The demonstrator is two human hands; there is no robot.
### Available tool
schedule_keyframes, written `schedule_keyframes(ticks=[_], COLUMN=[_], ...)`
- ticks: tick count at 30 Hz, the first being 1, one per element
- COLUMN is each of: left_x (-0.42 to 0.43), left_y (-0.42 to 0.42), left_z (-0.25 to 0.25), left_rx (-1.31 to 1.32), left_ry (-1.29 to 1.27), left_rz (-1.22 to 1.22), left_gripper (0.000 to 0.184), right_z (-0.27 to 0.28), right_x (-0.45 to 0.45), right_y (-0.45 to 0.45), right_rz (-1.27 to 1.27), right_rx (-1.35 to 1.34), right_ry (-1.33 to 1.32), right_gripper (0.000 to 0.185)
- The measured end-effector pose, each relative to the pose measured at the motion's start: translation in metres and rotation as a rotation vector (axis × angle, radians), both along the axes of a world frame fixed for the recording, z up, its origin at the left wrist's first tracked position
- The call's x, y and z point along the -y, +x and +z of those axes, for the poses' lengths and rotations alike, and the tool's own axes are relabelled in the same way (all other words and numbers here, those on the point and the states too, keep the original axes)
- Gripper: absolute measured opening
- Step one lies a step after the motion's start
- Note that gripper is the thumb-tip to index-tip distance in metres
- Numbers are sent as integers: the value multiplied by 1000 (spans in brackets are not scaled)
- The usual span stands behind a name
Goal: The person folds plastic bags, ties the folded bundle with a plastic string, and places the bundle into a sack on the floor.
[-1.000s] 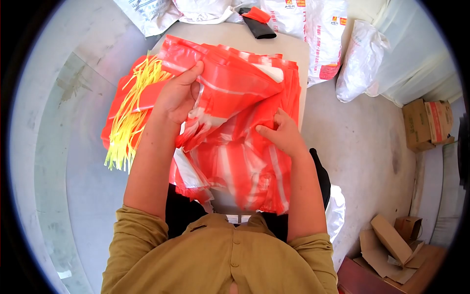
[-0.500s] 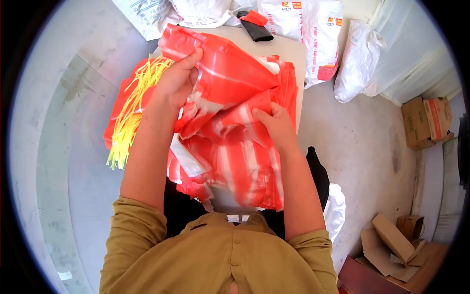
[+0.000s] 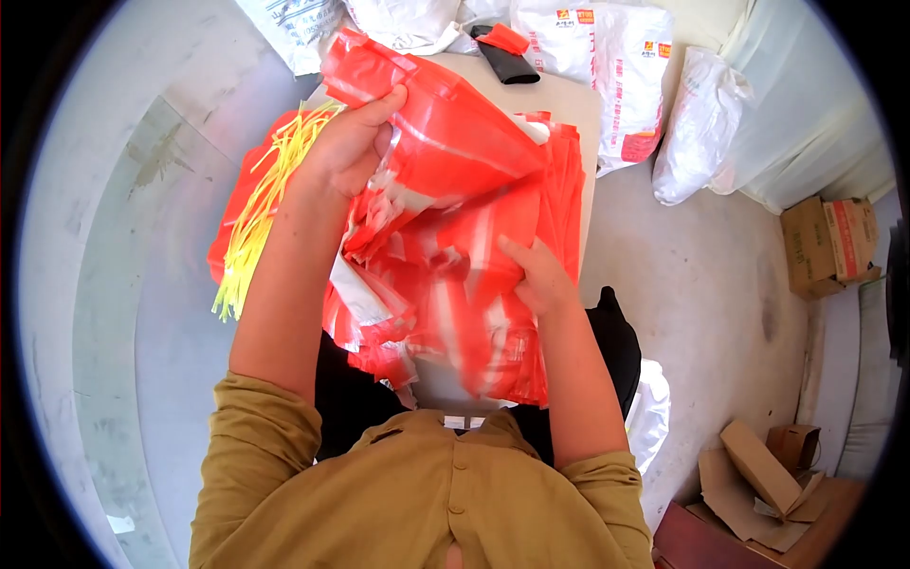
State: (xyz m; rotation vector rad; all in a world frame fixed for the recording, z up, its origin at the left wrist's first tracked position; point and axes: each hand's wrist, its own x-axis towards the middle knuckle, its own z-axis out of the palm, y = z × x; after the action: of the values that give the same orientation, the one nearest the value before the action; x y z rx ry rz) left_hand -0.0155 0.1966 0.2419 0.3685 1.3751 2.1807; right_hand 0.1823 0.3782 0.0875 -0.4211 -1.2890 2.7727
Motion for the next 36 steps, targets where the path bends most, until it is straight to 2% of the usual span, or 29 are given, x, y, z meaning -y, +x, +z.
schedule_keyframes(ticks=[2,8,14,20,25,32,35,36], left_x=[1,-2,-6,-13,-17,-22,-26,-27], left_y=[0,20,33,51,64,85,89,93], left_z=[-4,-4,-13,-23,-27,-46,-61,-62], left_rx=[1,38,68,31,45,27,26,33], left_ry=[-11,-53,-60,-58,-73,-78,-122,-138], left_rz=[-11,9,-25,-75,-102,-129,-160,-165], left_gripper=[31,32,35,36,39,40,41,42], right_z=[9,1,-19,20,-1,-33,19,22], right_x=[5,13,42,61,48,36,33,32], right_y=[15,65,113,138,152,170,176,178], right_rz=[24,21,-2,-85,-126,-224,39,32], right_rx=[3,-4,264,277,283,197,481,464], right_ry=[54,-23,-115,-74,121,539,643,674], right_gripper=[51,53,50,47,49,54,54,53])
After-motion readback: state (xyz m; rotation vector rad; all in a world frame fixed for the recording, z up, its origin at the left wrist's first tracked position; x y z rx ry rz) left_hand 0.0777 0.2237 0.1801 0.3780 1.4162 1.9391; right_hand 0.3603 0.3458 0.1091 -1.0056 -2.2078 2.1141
